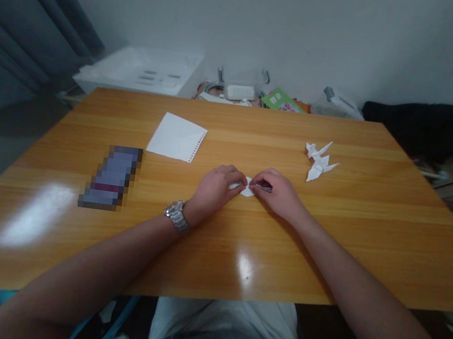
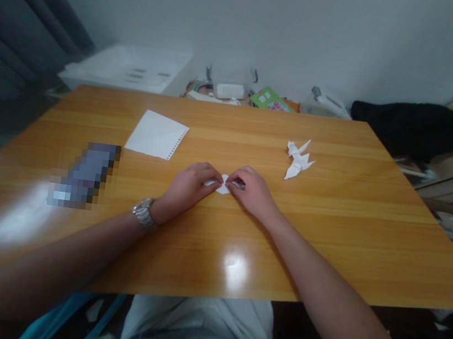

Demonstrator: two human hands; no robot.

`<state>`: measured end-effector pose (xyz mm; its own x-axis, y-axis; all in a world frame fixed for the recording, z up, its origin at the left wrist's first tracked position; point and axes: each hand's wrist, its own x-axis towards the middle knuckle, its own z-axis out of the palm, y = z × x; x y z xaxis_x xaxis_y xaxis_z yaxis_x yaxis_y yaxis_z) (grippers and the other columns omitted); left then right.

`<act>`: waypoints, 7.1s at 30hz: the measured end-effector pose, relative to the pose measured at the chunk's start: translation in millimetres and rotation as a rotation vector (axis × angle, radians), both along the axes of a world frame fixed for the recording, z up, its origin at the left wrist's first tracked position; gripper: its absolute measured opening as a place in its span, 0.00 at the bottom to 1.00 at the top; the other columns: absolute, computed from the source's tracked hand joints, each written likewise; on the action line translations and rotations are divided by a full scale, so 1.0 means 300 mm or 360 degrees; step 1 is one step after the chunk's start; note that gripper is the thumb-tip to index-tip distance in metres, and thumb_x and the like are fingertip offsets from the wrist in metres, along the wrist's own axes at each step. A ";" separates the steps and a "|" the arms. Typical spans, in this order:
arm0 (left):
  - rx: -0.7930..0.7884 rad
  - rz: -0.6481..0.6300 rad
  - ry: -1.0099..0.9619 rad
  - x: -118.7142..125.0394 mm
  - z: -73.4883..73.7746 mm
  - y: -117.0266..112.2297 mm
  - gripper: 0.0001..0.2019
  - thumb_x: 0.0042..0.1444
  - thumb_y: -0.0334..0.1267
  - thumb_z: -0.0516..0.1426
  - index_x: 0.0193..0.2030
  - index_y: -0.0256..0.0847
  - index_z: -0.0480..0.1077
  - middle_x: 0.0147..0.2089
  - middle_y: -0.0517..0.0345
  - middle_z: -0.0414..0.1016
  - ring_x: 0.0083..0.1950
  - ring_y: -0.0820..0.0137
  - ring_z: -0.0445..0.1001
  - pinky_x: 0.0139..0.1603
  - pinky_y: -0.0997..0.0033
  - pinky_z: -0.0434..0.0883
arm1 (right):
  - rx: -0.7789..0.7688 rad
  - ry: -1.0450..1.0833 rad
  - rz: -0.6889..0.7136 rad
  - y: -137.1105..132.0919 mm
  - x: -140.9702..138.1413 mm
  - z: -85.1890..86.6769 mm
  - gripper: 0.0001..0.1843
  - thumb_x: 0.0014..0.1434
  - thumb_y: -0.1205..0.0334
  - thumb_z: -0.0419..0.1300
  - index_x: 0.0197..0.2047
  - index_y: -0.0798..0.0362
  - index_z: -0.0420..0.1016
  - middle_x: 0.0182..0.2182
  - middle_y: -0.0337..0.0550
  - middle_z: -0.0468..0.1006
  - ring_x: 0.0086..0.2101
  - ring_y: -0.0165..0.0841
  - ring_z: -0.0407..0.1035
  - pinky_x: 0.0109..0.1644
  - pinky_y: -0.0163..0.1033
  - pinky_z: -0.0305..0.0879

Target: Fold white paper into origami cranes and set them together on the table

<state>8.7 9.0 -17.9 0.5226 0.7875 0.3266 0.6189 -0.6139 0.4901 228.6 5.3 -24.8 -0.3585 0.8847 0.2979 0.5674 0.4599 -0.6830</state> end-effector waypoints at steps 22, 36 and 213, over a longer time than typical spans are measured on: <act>0.0311 -0.0293 0.0568 -0.049 0.050 -0.058 0.16 0.72 0.40 0.52 0.63 0.45 0.71 0.61 0.48 0.76 0.55 0.60 0.75 0.56 0.59 0.72 | 0.0170 -0.0096 -0.0068 -0.018 0.000 -0.022 0.06 0.65 0.60 0.64 0.45 0.49 0.80 0.43 0.48 0.75 0.46 0.43 0.70 0.53 0.50 0.67; 0.0268 -0.0318 0.0507 -0.066 0.038 -0.053 0.17 0.72 0.40 0.51 0.62 0.42 0.74 0.65 0.48 0.73 0.59 0.59 0.77 0.61 0.56 0.73 | 0.0214 -0.0260 -0.0026 -0.003 0.047 -0.029 0.13 0.67 0.55 0.62 0.53 0.48 0.78 0.50 0.51 0.74 0.53 0.47 0.67 0.59 0.54 0.62; -0.0222 -0.0003 -0.0142 -0.034 0.010 -0.004 0.07 0.66 0.37 0.59 0.45 0.40 0.78 0.44 0.54 0.75 0.41 0.69 0.76 0.45 0.68 0.73 | 0.0261 -0.0131 0.0118 -0.023 -0.031 0.006 0.04 0.67 0.66 0.61 0.40 0.51 0.78 0.39 0.47 0.82 0.42 0.40 0.74 0.47 0.45 0.69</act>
<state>-1.5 7.9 -14.8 0.4977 0.8277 0.2594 0.5679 -0.5370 0.6238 219.2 -1.6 -23.0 -0.4499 0.7971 0.4028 0.5787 0.6038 -0.5483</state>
